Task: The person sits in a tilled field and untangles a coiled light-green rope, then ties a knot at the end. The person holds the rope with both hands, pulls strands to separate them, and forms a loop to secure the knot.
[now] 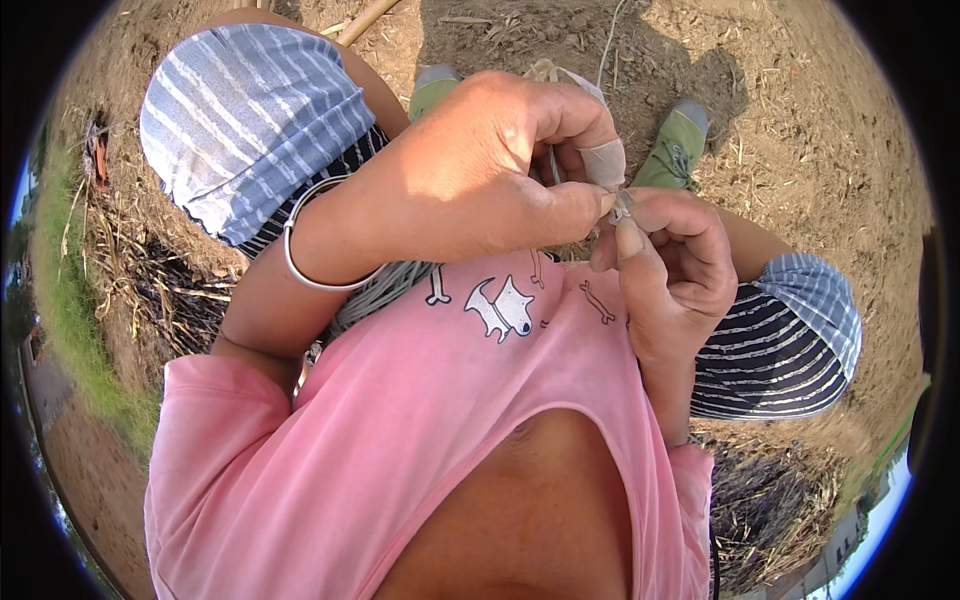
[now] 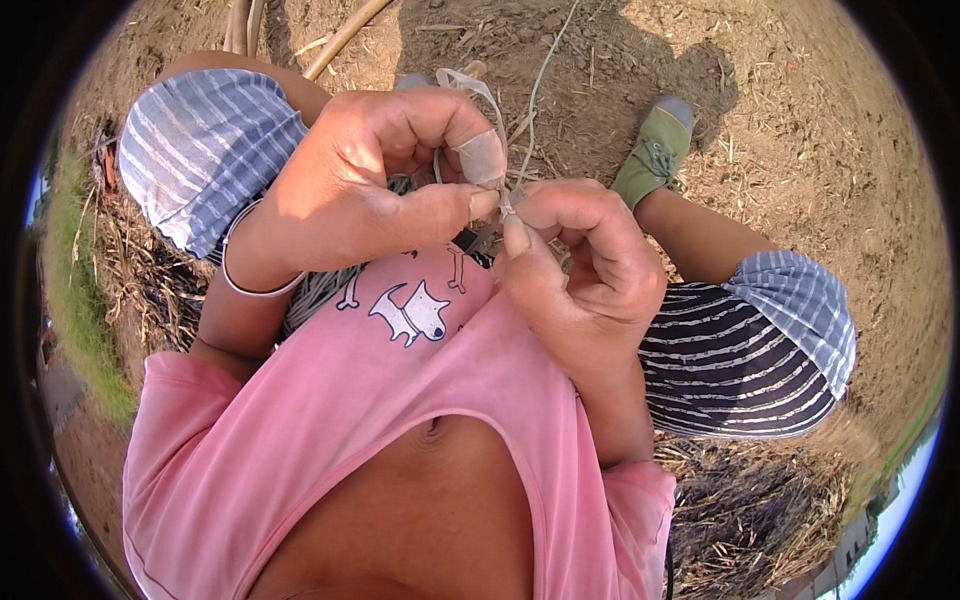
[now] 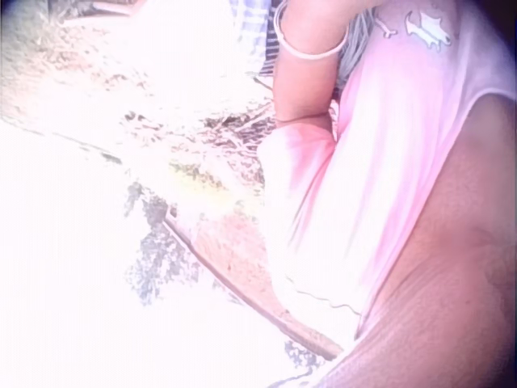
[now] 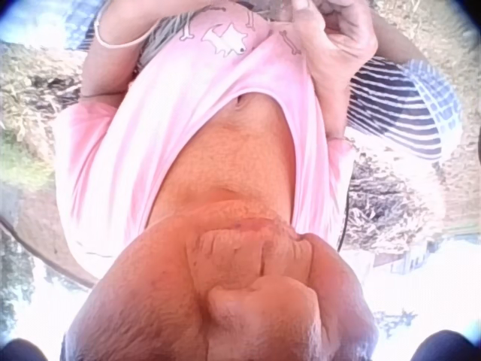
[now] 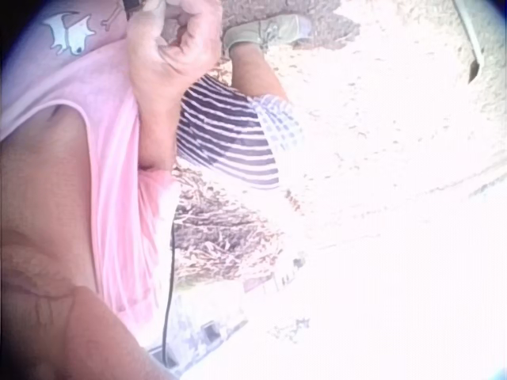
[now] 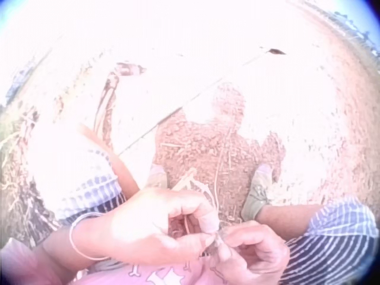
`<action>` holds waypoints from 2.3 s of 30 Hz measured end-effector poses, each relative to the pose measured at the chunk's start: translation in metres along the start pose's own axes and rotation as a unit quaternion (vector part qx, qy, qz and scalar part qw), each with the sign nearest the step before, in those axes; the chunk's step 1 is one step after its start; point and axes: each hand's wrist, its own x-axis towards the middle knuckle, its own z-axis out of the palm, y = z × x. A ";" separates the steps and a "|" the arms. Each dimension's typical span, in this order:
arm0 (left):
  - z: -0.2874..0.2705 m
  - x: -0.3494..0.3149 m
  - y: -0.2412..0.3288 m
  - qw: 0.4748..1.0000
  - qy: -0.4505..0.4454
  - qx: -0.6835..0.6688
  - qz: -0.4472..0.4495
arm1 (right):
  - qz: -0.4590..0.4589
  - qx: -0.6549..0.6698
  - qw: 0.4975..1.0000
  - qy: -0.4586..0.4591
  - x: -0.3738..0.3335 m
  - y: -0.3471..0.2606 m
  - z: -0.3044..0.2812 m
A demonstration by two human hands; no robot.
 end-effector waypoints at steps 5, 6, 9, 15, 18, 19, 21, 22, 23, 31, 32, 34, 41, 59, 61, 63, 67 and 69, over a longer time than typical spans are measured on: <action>0.005 -0.001 0.001 0.995 0.032 0.082 0.054 | -0.055 -0.086 0.995 -0.017 0.001 0.006 -0.007; 0.007 -0.001 0.000 0.997 0.031 0.064 0.035 | -0.049 -0.075 0.996 -0.003 0.002 0.005 -0.005; 0.007 0.000 0.005 0.996 0.030 0.080 0.026 | -0.046 -0.061 0.997 0.007 0.003 0.002 -0.001; 0.006 0.000 0.006 0.995 0.033 0.091 0.012 | -0.068 -0.118 0.990 -0.047 0.004 0.004 -0.009; 0.005 0.000 0.005 0.993 0.032 0.110 0.024 | -0.071 -0.134 0.988 -0.039 0.003 0.001 -0.006; 0.005 0.000 0.004 0.992 0.033 0.121 0.033 | -0.084 -0.142 0.986 -0.035 0.005 0.002 -0.005; 0.005 0.000 0.005 0.994 0.026 0.106 0.013 | -0.118 -0.160 0.979 -0.041 0.009 0.003 -0.005; 0.005 0.000 0.006 0.995 0.022 0.098 0.003 | -0.139 -0.168 0.975 -0.050 0.011 0.004 -0.006; 0.005 0.000 0.006 0.994 0.022 0.105 0.006 | -0.161 -0.176 0.969 -0.059 0.012 0.004 -0.006; 0.005 0.000 0.004 0.989 0.030 0.143 0.024 | -0.216 -0.262 0.940 -0.033 0.014 0.002 0.000; 0.005 0.000 0.004 0.989 0.029 0.146 0.017 | -0.233 -0.285 0.929 -0.038 0.015 0.000 0.000; 0.006 0.001 0.004 0.988 0.029 0.151 0.003 | -0.238 -0.337 0.910 -0.036 0.012 -0.002 0.001; 0.009 0.002 -0.004 0.977 0.045 0.206 0.021 | -0.290 -0.432 0.851 -0.068 0.016 0.001 -0.002; 0.004 0.004 0.000 0.998 0.020 0.030 -0.051 | -0.128 -0.167 0.978 0.005 0.005 0.005 0.000; 0.004 0.004 -0.002 0.998 0.026 0.027 -0.044 | -0.195 -0.258 0.946 -0.016 0.011 0.002 0.001; 0.006 0.004 -0.001 0.998 0.030 0.034 -0.046 | -0.230 -0.317 0.920 -0.023 0.012 0.002 0.002; 0.008 0.006 0.000 0.996 0.030 0.058 -0.052 | -0.248 -0.360 0.899 -0.025 0.012 0.004 0.002; 0.008 0.005 -0.001 0.995 0.039 0.076 -0.044 | -0.257 -0.379 0.889 -0.028 0.013 0.003 0.003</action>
